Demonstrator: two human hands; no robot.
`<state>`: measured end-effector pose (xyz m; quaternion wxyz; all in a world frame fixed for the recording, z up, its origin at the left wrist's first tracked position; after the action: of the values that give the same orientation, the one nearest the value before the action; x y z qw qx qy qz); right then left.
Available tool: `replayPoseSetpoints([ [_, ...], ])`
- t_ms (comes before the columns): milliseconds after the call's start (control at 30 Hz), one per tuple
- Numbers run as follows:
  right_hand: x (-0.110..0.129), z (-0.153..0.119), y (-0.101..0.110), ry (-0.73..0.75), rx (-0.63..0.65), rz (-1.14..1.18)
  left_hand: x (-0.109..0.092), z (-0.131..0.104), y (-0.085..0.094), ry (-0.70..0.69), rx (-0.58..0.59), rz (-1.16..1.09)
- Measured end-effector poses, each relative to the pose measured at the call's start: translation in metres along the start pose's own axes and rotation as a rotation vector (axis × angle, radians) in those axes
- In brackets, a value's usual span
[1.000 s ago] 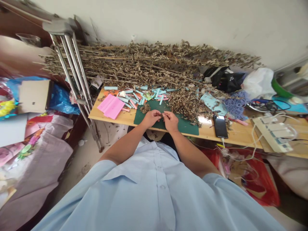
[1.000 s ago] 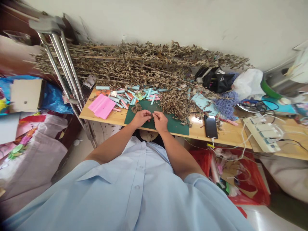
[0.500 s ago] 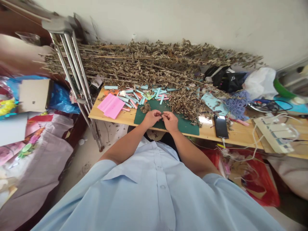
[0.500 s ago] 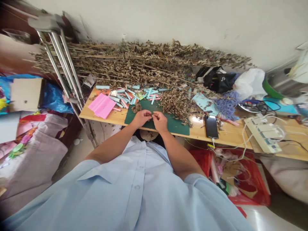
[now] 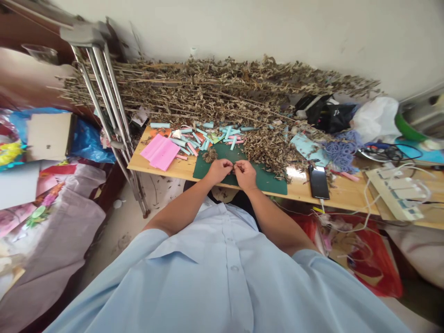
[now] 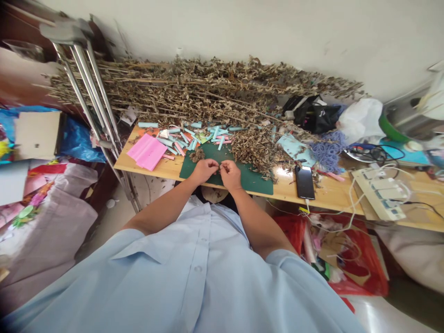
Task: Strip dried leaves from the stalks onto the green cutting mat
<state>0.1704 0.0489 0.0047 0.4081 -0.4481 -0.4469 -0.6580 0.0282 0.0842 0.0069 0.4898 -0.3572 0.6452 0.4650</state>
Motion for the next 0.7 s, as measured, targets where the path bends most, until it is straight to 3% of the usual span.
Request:
replayPoseSetpoints([
  [167, 0.002, 0.003, 0.003, -0.054, -0.033, 0.006, -0.004, -0.001, 0.000, 0.004, 0.012, 0.032],
  [433, 0.003, 0.002, 0.001, -0.088, -0.006, 0.026, -0.002, 0.000, 0.002, 0.054, -0.019, -0.103],
  [700, -0.008, 0.006, 0.009, -0.147, -0.095, 0.095, 0.007, 0.001, 0.004, 0.093, -0.050, -0.102],
])
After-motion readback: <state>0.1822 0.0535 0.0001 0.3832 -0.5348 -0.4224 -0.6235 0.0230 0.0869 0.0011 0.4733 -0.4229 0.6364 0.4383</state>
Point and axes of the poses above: each hand's wrist, its own z-axis towards the middle knuckle, its own y-axis out of the back of the hand, x = y × z, the point moved 9 cm from there along z, towards the middle knuckle, and after that the axes turned 1 degree about z, right-handed, at the moved point
